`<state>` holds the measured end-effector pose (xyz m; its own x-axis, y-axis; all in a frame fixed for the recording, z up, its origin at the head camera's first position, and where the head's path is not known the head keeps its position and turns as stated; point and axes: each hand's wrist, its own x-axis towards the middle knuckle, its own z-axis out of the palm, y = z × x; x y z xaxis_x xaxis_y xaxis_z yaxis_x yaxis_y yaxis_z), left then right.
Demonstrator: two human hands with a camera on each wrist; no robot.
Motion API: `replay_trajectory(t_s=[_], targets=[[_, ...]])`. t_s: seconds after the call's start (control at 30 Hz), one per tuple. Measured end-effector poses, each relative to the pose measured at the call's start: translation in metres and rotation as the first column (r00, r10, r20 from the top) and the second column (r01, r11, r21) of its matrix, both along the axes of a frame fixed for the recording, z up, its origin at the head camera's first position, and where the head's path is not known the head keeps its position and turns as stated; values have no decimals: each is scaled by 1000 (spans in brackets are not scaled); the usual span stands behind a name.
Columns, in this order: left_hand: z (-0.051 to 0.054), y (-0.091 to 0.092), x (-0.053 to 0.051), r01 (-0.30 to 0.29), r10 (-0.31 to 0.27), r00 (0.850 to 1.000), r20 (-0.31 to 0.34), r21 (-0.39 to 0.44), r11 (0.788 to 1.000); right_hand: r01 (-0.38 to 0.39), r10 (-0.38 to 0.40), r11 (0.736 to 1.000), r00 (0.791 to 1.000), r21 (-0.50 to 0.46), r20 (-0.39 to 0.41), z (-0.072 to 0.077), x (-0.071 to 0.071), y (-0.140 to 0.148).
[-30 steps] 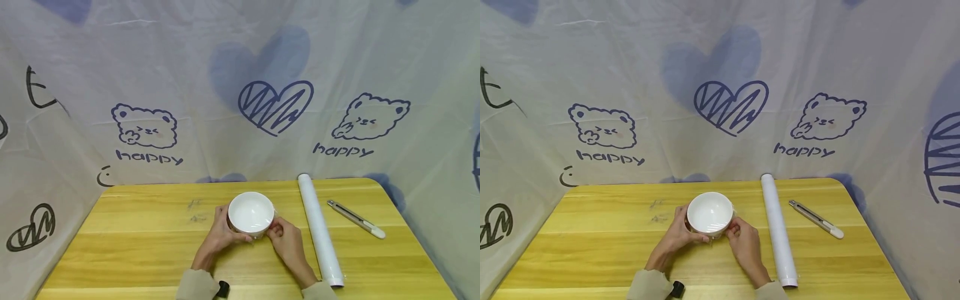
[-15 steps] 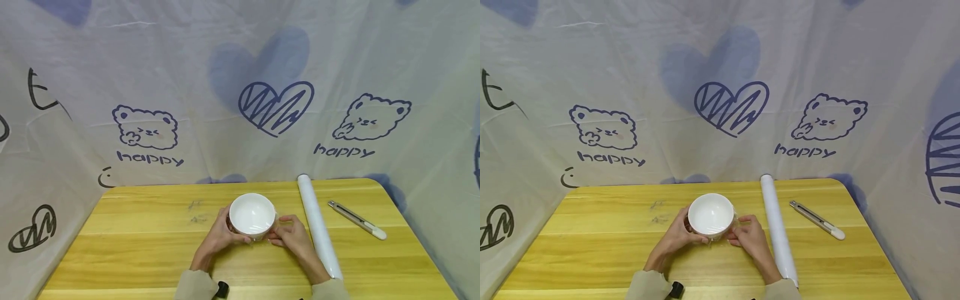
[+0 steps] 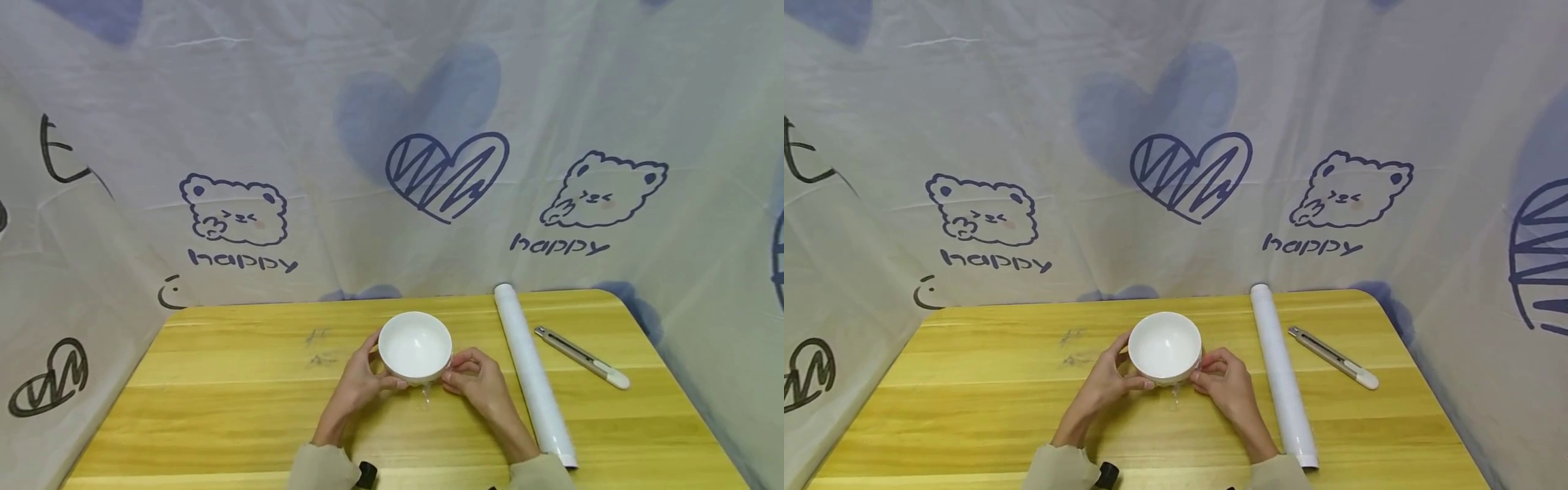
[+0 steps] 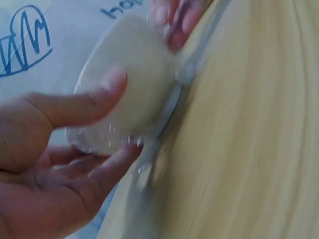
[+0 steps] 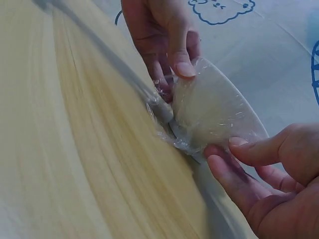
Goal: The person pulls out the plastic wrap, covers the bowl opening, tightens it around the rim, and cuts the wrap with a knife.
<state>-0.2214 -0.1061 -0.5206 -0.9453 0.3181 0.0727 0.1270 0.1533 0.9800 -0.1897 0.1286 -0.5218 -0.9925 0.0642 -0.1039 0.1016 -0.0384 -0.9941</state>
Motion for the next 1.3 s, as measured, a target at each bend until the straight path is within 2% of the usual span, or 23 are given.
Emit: replay_trajectory(t_s=[0.1, 0.17, 0.27, 0.33, 0.37, 0.47, 0.53, 0.6, 0.67, 0.73, 0.83, 0.93, 1.0, 1.07, 1.13, 1.2, 1.3], targets=[[-2, 4, 1, -19, 19, 1000, -6, 14, 1000, -7, 7, 1000, 1000, 13, 4, -2, 1, 0], [-4, 4, 0, -28, 28, 1000, 1, 18, 999, -10, 12, 995, 1000, 100, -20, -3, 3, -1], [-4, 4, 1, -56, 56, 998, -1, -13, 998, -3, 11, 974, 999, 225, -35, -2, 5, -4], [-3, 5, 1, -70, 69, 998, -9, -31, 997, -23, 30, 975, 999, 223, -25, -2, 6, -7], [-3, 5, 1, -72, 71, 997, -17, -41, 997, -39, 41, 982, 999, 184, -9, -3, 7, -9], [-3, 6, 0, -31, 31, 999, -14, 6, 1000, -84, 84, 996, 996, 6, 27, -6, 8, -10], [-3, 7, -1, 10, -10, 1000, 7, 61, 998, -99, 103, 990, 994, -96, 39, -8, 9, -10], [-3, 8, -2, 51, -60, 997, 56, 149, 987, -114, 123, 980, 991, -166, 48, -10, 9, -10], [-4, 10, -3, 79, -102, 990, 98, 215, 973, -131, 148, 968, 987, -216, 63, -10, 10, -10], [-5, 14, -2, 93, -124, 986, 115, 247, 965, -153, 176, 956, 982, -250, 70, -11, 10, -11], [-8, 21, -2, 83, -105, 991, 84, 231, 969, -182, 211, 943, 974, -279, 78, -11, 10, -11], [-12, 28, -1, 37, -44, 999, 27, 226, 973, -232, 268, 924, 960, -304, 84, -10, 9, -9], [-15, 31, 0, -2, 2, 1000, -3, 228, 974, -282, 323, 907, 942, -312, 91, -8, 8, -5], [-18, 33, 0, -30, 38, 999, -31, 232, 972, -330, 372, 896, 923, -297, 97, -6, 7, 0], [-21, 34, 0, -49, 60, 997, -44, 227, 973, -340, 370, 909, 924, -241, 96, -4, 5, 5], [-23, 34, 0, -54, 66, 996, -52, 204, 978, -303, 317, 942, 945, -146, 84, -3, 4, 8], [-24, 32, 1, -41, 51, 997, -53, 166, 985, -177, 176, 984, 984, 29, 34, -3, 2, 7]])
